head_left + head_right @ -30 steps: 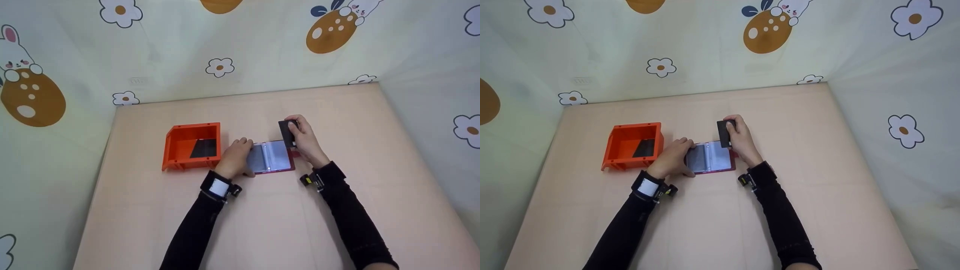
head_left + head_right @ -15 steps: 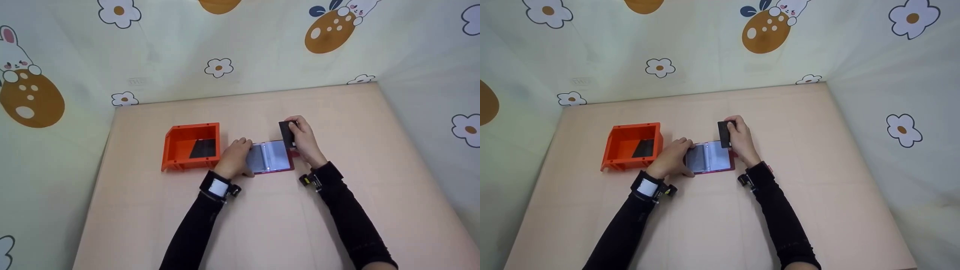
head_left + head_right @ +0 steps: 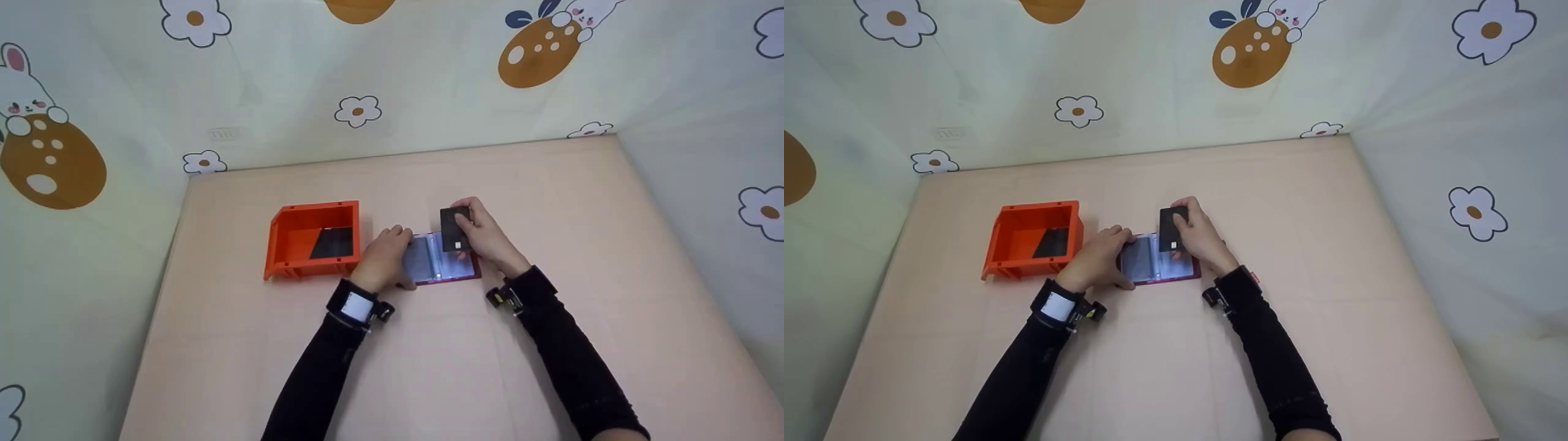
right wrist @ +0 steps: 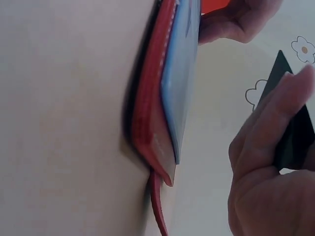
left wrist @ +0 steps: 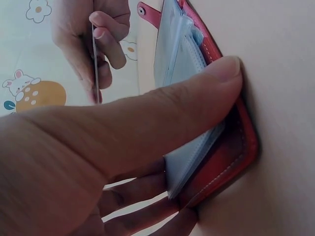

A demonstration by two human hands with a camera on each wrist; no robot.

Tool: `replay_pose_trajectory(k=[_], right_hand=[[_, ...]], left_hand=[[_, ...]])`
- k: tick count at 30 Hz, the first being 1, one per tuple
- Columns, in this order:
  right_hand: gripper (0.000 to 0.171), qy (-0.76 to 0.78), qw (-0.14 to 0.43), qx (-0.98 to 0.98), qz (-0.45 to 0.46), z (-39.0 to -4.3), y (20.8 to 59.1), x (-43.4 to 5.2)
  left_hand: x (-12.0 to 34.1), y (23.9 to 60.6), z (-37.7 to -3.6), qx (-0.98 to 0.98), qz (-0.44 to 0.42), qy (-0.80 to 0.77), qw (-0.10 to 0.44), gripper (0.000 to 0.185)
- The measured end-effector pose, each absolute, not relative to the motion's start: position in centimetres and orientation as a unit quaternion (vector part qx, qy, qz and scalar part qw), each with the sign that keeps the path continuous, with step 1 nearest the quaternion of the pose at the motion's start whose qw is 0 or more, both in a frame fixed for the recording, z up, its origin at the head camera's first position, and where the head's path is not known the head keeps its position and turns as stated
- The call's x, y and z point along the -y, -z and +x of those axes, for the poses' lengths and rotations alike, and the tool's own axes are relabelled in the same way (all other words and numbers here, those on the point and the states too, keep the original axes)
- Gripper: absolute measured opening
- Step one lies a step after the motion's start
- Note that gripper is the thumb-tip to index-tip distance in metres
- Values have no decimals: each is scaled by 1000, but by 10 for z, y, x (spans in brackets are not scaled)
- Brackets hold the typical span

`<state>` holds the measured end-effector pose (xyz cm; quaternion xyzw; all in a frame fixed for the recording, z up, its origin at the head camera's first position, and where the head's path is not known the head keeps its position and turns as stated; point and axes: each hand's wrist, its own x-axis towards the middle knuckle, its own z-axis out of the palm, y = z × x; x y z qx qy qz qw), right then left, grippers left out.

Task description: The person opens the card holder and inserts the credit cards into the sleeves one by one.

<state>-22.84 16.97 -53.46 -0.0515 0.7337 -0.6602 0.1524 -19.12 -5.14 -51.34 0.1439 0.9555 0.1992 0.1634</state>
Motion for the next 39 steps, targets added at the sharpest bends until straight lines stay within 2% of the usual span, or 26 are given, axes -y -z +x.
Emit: replay_pose_trajectory(k=[6, 16, 39], right_hand=[[22, 589, 175, -783, -95, -226, 539, -168], [25, 477, 154, -855, -137, -219, 539, -161], [25, 469, 145, -860, -138, -215, 538, -156]], left_hand=[[51, 513, -191, -955, 137, -200, 170, 98], [53, 514, -191, -953, 137, -212, 165, 95], [54, 513, -191, -952, 145, -218, 156, 93]])
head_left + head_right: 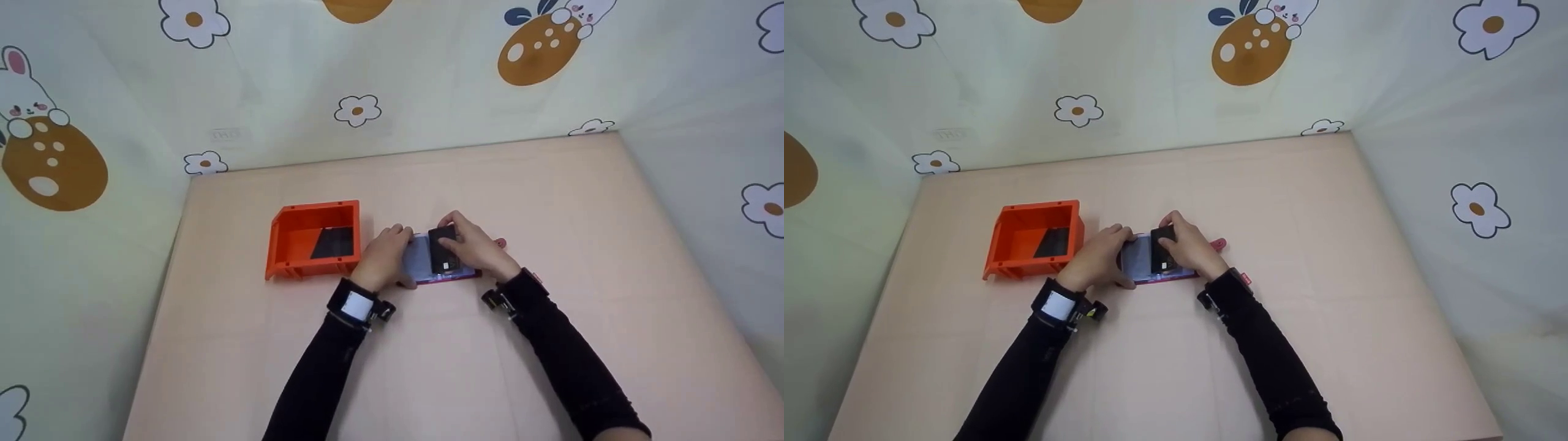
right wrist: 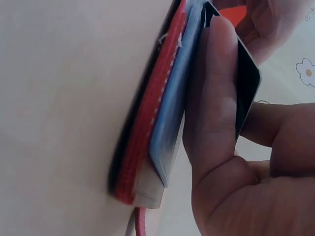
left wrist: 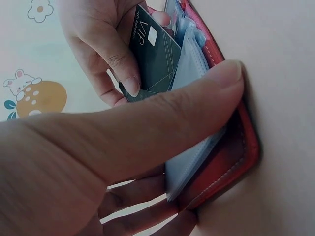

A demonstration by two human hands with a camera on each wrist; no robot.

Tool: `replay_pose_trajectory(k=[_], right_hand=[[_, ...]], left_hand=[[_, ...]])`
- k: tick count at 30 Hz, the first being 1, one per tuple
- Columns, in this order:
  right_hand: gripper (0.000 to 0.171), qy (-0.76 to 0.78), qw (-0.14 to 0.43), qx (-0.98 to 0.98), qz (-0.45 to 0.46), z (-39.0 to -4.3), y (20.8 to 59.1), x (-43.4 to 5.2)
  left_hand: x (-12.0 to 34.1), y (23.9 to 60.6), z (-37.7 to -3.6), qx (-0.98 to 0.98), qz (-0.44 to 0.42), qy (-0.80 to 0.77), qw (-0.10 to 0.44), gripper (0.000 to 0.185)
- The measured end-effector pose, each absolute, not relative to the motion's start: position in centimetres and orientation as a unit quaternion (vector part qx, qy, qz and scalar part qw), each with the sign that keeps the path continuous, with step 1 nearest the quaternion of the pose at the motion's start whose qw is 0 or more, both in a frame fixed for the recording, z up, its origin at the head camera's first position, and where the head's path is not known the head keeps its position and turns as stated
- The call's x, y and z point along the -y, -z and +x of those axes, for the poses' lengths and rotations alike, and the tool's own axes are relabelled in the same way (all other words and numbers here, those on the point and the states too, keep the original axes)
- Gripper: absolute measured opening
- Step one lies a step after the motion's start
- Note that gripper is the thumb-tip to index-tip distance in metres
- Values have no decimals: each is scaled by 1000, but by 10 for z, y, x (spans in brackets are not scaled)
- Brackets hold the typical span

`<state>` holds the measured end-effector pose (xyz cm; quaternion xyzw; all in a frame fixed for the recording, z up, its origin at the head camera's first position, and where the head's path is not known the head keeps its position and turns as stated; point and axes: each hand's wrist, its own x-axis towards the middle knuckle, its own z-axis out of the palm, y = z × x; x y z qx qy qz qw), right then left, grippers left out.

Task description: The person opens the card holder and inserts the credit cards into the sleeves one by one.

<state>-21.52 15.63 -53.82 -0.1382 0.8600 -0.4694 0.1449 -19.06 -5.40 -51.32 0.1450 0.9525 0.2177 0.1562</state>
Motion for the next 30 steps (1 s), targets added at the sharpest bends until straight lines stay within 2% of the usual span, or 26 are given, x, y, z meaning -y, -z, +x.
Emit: replay_pose_trajectory(k=[8, 17, 24, 30], right_hand=[[25, 391, 97, -903, -147, -211, 538, -153], [32, 348, 101, -923, -133, -207, 535, -149], [30, 342, 104, -924, -138, -206, 535, -145], [39, 345, 108, -926, -111, -204, 533, -144]], left_hand=[[54, 514, -191, -952, 149, -217, 153, 91], [54, 514, -191, -952, 159, -214, 148, 84], [54, 515, -190, -955, 147, -210, 151, 87], [52, 514, -192, -957, 149, -200, 145, 92]])
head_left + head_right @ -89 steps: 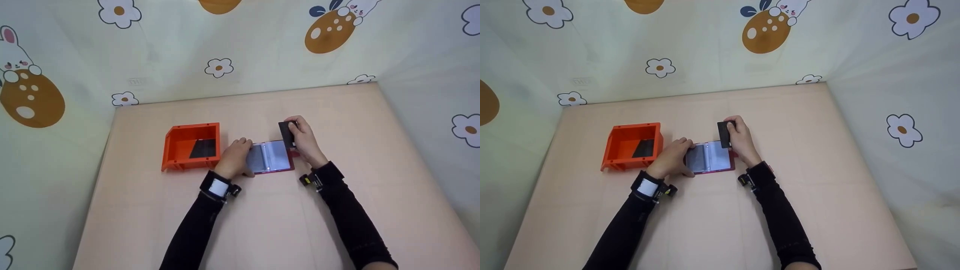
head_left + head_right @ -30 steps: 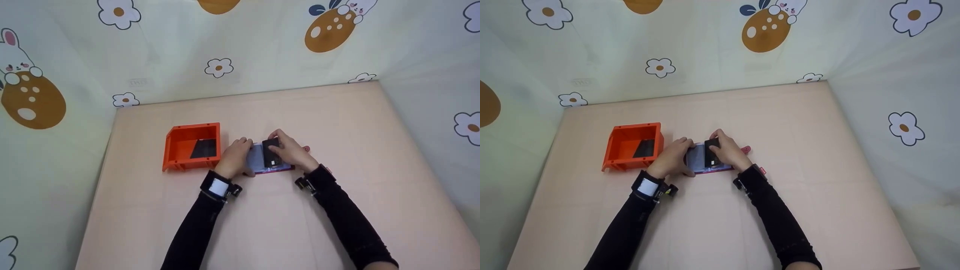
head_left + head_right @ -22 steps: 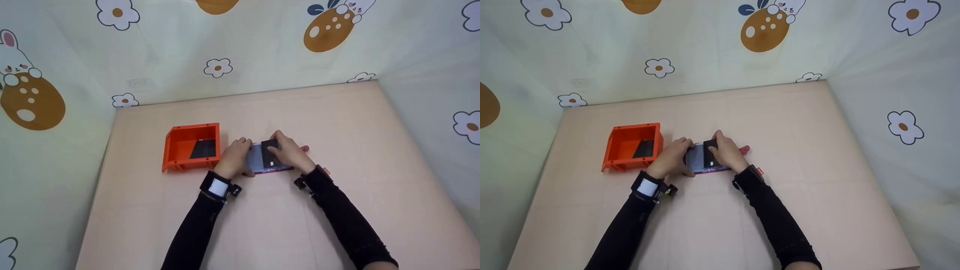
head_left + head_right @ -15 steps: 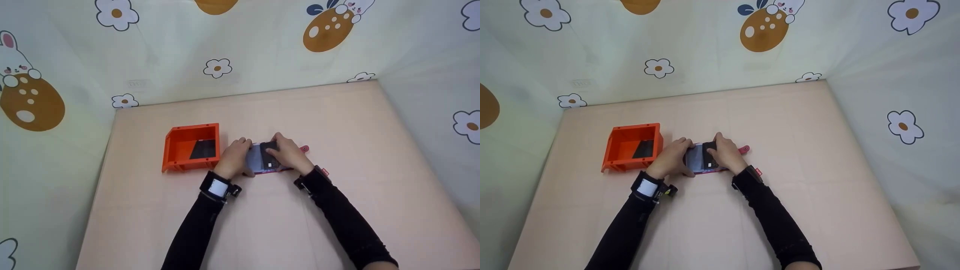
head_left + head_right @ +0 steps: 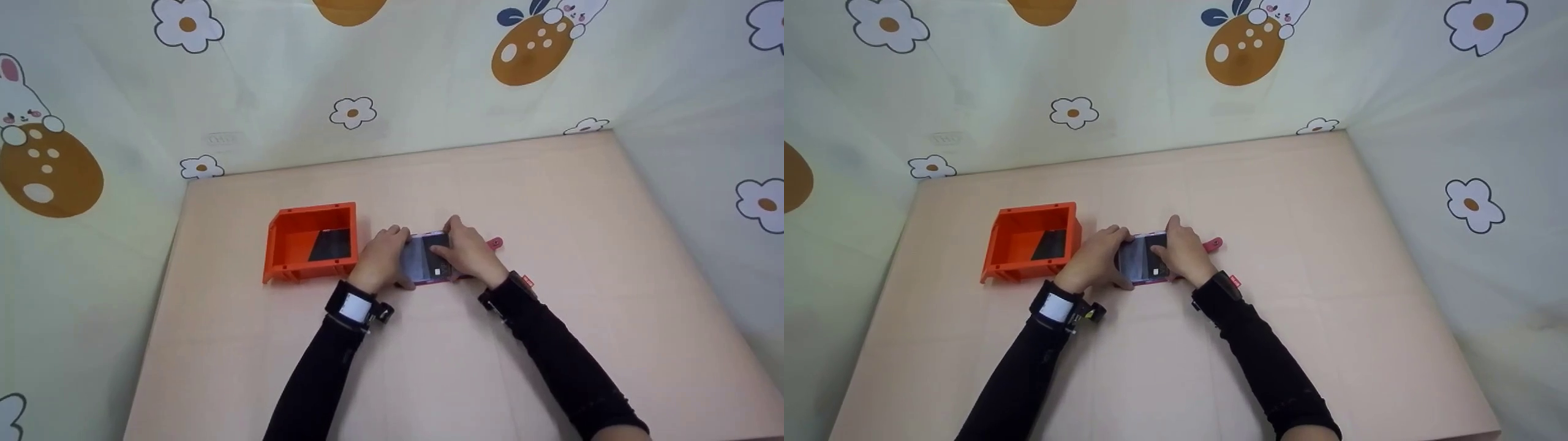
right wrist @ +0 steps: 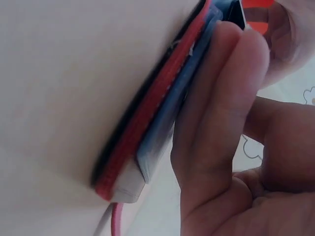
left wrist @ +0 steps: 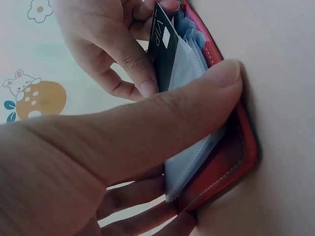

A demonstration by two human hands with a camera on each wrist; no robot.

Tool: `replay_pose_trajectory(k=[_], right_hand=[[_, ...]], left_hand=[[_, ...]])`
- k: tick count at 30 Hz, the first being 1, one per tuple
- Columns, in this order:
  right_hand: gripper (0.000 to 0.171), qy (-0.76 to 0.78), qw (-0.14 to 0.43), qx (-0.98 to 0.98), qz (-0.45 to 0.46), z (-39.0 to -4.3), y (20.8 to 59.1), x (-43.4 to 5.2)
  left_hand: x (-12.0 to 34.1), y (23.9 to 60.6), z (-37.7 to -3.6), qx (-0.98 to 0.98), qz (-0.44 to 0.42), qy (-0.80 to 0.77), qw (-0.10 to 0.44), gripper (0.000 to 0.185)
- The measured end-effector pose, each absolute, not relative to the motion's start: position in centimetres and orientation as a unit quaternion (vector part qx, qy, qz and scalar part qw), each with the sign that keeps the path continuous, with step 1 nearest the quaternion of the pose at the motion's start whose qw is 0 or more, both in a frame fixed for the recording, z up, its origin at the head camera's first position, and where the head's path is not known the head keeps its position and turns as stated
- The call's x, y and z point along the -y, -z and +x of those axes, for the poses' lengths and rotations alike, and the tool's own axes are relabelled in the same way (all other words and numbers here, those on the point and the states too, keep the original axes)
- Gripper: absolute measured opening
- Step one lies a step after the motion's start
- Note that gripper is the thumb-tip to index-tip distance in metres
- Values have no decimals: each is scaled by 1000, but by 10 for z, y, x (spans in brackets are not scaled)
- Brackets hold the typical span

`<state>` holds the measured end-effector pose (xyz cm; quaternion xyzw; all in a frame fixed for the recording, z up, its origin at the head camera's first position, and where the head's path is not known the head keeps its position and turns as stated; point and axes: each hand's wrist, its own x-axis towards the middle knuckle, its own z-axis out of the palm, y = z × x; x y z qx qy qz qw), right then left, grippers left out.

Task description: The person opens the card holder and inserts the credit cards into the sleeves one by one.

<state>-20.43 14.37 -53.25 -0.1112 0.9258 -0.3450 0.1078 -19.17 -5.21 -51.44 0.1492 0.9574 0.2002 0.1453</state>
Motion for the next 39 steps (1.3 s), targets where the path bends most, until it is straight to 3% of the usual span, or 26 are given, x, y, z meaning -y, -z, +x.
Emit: replay_pose_trajectory(k=[18, 20, 24, 39], right_hand=[[44, 360, 97, -914, -159, -197, 531, -132], [42, 350, 87, -918, -166, -196, 529, -131], [21, 322, 80, -926, -183, -194, 527, -127], [19, 335, 150, -916, -164, -198, 524, -133]], left_hand=[[52, 514, -193, -957, 147, -201, 150, 92], [52, 514, -193, -957, 148, -200, 148, 92], [52, 513, -192, -958, 153, -197, 141, 91], [51, 513, -193, -958, 153, -194, 143, 91]])
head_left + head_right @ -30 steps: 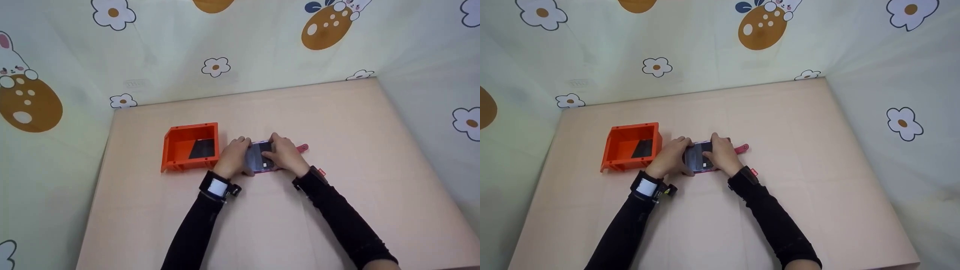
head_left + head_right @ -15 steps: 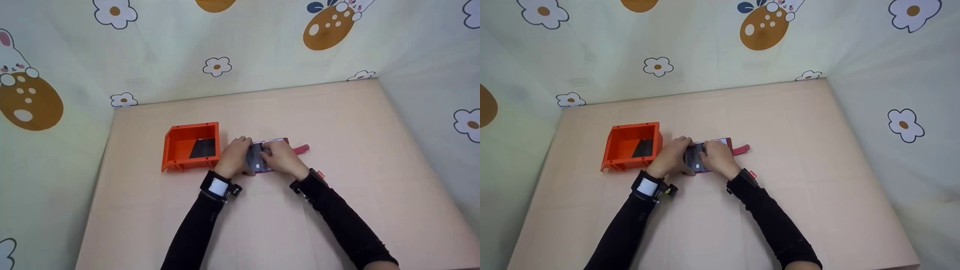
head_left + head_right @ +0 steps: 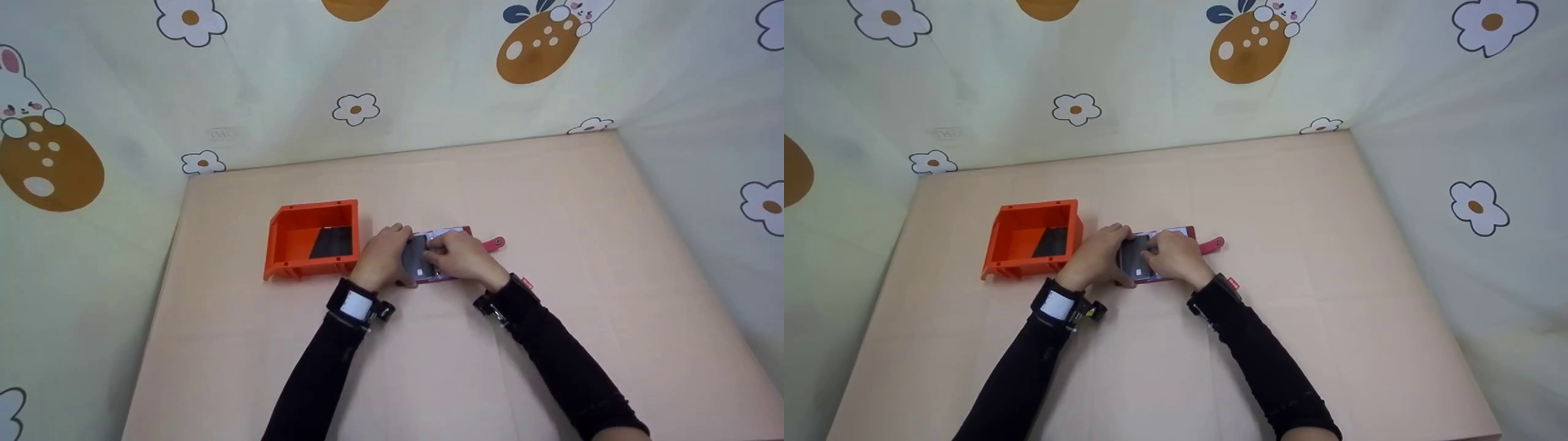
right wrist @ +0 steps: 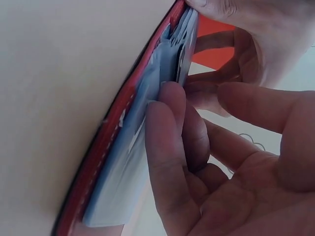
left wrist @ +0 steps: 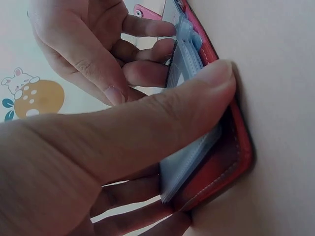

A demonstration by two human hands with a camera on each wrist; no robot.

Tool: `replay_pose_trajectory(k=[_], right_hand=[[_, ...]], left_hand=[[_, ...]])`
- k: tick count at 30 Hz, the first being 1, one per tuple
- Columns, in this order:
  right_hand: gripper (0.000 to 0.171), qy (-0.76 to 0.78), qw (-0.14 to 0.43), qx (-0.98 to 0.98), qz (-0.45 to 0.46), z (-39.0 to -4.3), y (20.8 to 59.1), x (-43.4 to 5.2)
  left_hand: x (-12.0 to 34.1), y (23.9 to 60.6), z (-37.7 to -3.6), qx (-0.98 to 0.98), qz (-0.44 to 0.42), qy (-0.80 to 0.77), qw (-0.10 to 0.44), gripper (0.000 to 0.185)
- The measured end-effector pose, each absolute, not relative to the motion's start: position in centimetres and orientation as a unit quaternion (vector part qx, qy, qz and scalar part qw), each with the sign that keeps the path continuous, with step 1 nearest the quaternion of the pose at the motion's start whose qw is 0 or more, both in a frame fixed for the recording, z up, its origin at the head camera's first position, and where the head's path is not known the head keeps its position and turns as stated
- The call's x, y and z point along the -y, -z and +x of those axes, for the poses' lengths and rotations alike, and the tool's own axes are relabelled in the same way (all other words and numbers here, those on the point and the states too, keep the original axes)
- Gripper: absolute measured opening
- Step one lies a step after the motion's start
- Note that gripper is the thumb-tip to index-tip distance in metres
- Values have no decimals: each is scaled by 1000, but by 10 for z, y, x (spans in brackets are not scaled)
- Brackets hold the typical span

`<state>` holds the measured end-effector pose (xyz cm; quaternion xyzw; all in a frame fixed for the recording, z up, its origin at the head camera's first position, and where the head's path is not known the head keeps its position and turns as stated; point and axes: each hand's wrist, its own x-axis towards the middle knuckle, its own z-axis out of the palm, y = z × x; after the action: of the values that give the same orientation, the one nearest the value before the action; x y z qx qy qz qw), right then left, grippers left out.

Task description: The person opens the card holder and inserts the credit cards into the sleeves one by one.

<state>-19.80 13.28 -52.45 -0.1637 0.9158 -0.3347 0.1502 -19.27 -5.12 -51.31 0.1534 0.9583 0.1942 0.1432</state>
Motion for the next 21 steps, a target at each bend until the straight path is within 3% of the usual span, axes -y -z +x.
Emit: replay_pose_trajectory(k=[13, 21], right_hand=[[16, 348, 164, -905, -183, -203, 522, -135], [55, 308, 161, -916, -200, -207, 522, -149]], left_hand=[[54, 514, -190, -959, 163, -195, 129, 90], [53, 513, -190, -957, 156, -200, 140, 90]])
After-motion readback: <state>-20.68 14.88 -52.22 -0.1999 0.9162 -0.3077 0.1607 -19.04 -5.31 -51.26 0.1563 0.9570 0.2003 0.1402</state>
